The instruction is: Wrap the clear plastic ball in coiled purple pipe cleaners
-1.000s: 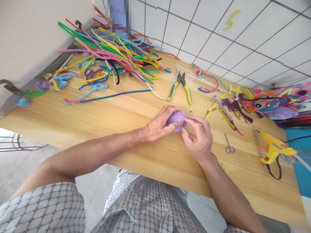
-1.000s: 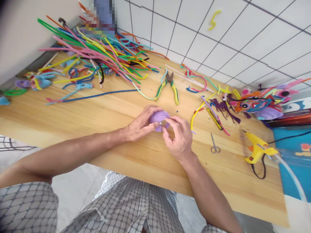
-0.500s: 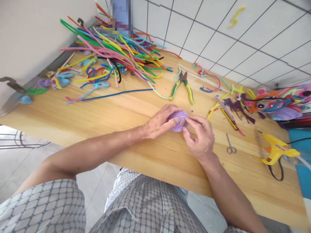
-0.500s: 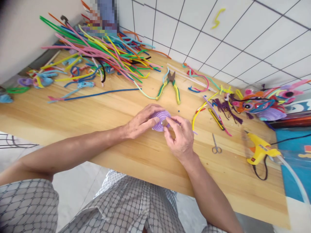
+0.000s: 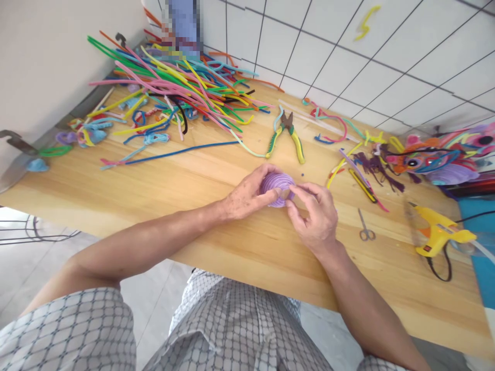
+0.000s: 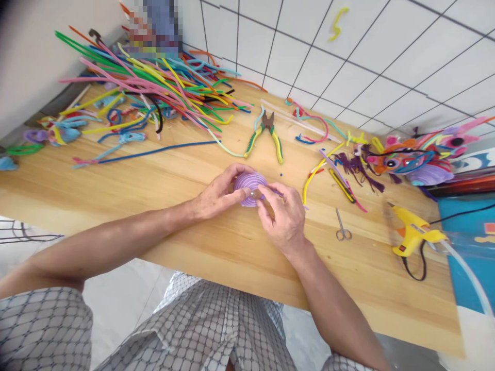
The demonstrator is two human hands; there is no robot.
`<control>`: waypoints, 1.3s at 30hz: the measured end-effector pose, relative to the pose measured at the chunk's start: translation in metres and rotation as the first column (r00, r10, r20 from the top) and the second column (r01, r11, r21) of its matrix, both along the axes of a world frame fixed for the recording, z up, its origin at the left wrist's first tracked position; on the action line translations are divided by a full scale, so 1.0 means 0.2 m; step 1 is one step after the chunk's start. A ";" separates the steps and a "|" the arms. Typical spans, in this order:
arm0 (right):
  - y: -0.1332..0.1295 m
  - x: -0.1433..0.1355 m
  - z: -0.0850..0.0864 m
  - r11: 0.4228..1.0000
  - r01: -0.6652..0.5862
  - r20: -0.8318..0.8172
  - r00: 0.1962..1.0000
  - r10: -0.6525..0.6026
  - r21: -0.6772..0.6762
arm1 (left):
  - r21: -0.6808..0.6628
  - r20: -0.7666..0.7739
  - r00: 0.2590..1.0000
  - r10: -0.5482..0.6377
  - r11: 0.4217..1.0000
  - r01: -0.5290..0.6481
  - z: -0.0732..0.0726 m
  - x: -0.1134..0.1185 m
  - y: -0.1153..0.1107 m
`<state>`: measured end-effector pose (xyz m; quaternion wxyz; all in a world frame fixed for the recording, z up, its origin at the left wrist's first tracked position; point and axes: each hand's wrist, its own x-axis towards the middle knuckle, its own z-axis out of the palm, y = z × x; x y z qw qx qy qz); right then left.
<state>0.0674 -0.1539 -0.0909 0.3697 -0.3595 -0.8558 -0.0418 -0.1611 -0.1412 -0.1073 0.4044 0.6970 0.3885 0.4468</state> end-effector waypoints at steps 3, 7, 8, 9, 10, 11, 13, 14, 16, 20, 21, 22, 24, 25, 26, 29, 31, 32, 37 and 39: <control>0.00 0.01 -0.01 1.000 0.019 0.002 1.000 -0.019 0.012 | 0.034 -0.020 0.999 0.028 0.999 -0.028 -0.02 0.01 0.00; 0.00 0.01 -0.01 1.000 0.022 0.011 1.000 -0.022 0.011 | 0.085 -0.039 0.999 0.033 0.996 -0.029 -0.04 0.01 -0.01; 0.00 0.01 -0.01 1.000 0.023 0.014 1.000 -0.023 0.012 | 0.091 -0.038 0.999 0.036 0.995 -0.032 -0.04 0.01 -0.01; 0.00 0.00 -0.01 1.000 0.023 0.014 1.000 -0.023 0.014 | 0.095 -0.036 0.999 0.039 0.995 -0.035 -0.04 0.02 -0.01; 0.00 0.00 -0.01 1.000 0.022 0.012 1.000 -0.022 0.017 | 0.100 -0.031 0.999 0.042 0.994 -0.039 -0.04 0.02 -0.01; 0.00 0.00 -0.01 1.000 0.020 0.007 1.000 -0.020 0.020 | 0.103 -0.025 0.999 0.045 0.994 -0.042 -0.04 0.02 -0.01; 0.00 0.00 -0.01 1.000 0.015 -0.005 1.000 -0.015 0.020 | 0.108 -0.018 0.999 0.046 0.993 -0.044 -0.04 0.03 -0.01; 0.00 0.00 -0.02 1.000 0.012 -0.010 1.000 -0.012 0.016 | 0.110 -0.018 0.999 0.045 0.993 -0.043 -0.04 0.03 -0.02; 0.00 0.00 -0.02 1.000 0.007 -0.015 1.000 -0.007 0.002 | 0.113 -0.019 0.999 0.043 0.993 -0.041 -0.04 0.03 -0.02; 0.00 0.00 -0.02 1.000 0.014 -0.004 1.000 -0.015 -0.001 | 0.120 -0.018 0.999 0.040 0.992 -0.038 -0.05 0.03 -0.01; 0.00 0.00 -0.02 1.000 0.018 0.003 1.000 -0.018 0.005 | 0.119 -0.018 0.999 0.038 0.992 -0.036 -0.05 0.03 -0.01; 0.00 0.00 -0.02 1.000 0.020 0.008 1.000 -0.021 0.010 | 0.114 -0.017 0.999 0.036 0.993 -0.034 -0.04 0.02 -0.01; -0.01 0.00 -0.02 1.000 0.017 0.007 1.000 -0.017 0.015 | 0.095 -0.004 0.999 0.036 0.995 -0.036 -0.04 0.02 -0.01; -0.01 -0.01 -0.01 1.000 0.012 0.002 1.000 -0.012 0.017 | 0.079 0.008 0.999 0.038 0.996 -0.039 -0.03 0.02 -0.01; -0.01 -0.01 -0.01 1.000 0.006 -0.003 1.000 -0.006 0.019 | 0.060 0.020 0.999 0.040 0.997 -0.041 -0.03 0.02 -0.01; -0.01 -0.02 -0.01 1.000 -0.003 -0.012 1.000 0.004 0.020 | 0.004 0.052 0.998 0.042 0.999 -0.042 -0.01 0.02 -0.01; -0.01 -0.01 -0.01 1.000 0.001 -0.011 1.000 -0.001 0.017 | -0.019 0.062 0.997 0.055 0.998 -0.054 -0.01 0.03 -0.01; -0.01 -0.01 -0.01 1.000 0.007 -0.011 1.000 -0.007 0.016 | -0.019 0.063 0.996 0.069 0.998 -0.067 -0.01 0.03 -0.01; 0.01 0.00 -0.01 1.000 0.020 -0.026 0.999 -0.019 0.022 | 0.102 -0.011 0.995 0.097 0.990 -0.095 -0.04 0.03 0.00; 0.01 -0.01 -0.01 1.000 0.017 -0.036 0.999 -0.016 0.021 | 0.145 -0.042 0.995 0.092 0.986 -0.085 -0.04 0.02 0.00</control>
